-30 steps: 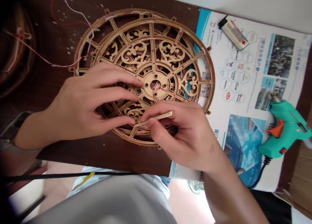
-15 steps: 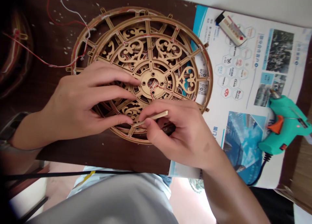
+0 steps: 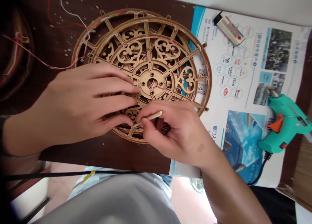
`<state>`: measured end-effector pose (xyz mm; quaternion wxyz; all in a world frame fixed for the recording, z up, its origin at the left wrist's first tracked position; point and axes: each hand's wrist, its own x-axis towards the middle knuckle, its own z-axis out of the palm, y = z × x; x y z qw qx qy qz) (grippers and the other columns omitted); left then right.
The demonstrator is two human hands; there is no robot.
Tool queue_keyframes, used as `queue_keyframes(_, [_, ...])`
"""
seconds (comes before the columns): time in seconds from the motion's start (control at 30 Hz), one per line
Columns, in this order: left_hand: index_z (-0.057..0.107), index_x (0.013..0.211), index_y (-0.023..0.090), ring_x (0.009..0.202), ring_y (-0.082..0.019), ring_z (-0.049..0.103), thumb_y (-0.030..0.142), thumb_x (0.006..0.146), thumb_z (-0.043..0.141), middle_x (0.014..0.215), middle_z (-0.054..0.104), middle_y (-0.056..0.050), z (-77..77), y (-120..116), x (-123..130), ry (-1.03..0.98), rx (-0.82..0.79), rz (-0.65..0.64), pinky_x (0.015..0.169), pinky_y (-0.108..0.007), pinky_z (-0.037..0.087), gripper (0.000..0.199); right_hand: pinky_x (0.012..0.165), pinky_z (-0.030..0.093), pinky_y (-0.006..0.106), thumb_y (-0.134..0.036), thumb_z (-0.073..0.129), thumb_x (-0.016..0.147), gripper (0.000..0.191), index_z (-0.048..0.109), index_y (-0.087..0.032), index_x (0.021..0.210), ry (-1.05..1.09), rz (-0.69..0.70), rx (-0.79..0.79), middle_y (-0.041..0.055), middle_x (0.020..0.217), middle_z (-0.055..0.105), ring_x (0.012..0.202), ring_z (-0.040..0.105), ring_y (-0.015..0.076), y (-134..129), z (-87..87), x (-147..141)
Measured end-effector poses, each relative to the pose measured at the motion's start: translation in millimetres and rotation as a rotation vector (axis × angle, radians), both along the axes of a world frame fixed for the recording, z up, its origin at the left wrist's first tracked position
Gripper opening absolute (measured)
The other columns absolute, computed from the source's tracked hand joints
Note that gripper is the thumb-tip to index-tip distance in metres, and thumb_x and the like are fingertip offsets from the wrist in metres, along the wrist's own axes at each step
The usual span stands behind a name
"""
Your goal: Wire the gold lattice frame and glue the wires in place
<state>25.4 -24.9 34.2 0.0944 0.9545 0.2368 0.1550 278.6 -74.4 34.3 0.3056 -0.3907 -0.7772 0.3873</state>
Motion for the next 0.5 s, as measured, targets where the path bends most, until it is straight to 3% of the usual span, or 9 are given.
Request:
queue_keyframes(0.1, [0.075, 0.097, 0.019, 0.116, -0.03, 0.076, 0.02, 0.108, 0.061, 0.117, 0.081, -0.005, 7.6, 3, 5, 0.08, 0.088, -0.081, 0.077, -0.047, 0.063, 0.018, 0.056, 0.053, 0.02, -0.011, 0.073, 0.097, 0.007, 0.076, -0.017, 0.099, 0.013, -0.01, -0.014, 0.0043, 0.084, 0.082, 0.063, 0.071, 0.0091, 1, -0.6, 1])
queue_keyframes(0.2, [0.072, 0.088, 0.021, 0.094, -0.027, 0.074, 0.019, 0.1, 0.063, 0.102, 0.079, -0.004, 13.5, 6, 8, 0.09, 0.134, -0.105, 0.059, -0.042, 0.048, 0.015, 0.055, 0.051, 0.019, -0.009, 0.072, 0.097, 0.01, 0.076, -0.018, 0.099, 0.041, 0.005, -0.023, 0.0031, 0.082, 0.08, 0.062, 0.07, 0.0087, 2, -1.3, 1])
queue_keyframes(0.33, [0.065, 0.073, 0.022, 0.083, -0.022, 0.065, 0.028, 0.1, 0.065, 0.082, 0.069, -0.003, 19.4, 14, 11, 0.131, 0.156, -0.141, 0.056, -0.038, 0.035, 0.028, 0.056, 0.05, 0.02, -0.01, 0.069, 0.098, 0.009, 0.075, -0.016, 0.097, 0.053, 0.0, -0.02, 0.0052, 0.084, 0.082, 0.063, 0.07, 0.0085, 2, -2.9, 1])
queue_keyframes(0.5, [0.061, 0.073, 0.023, 0.089, -0.022, 0.064, 0.047, 0.101, 0.071, 0.092, 0.074, -0.003, 13.8, 26, 13, 0.071, 0.138, -0.201, 0.059, -0.04, 0.037, 0.038, 0.056, 0.046, 0.02, -0.01, 0.067, 0.098, 0.01, 0.074, -0.017, 0.094, 0.084, 0.014, -0.016, 0.0016, 0.079, 0.078, 0.061, 0.063, 0.006, 2, -5.9, 1])
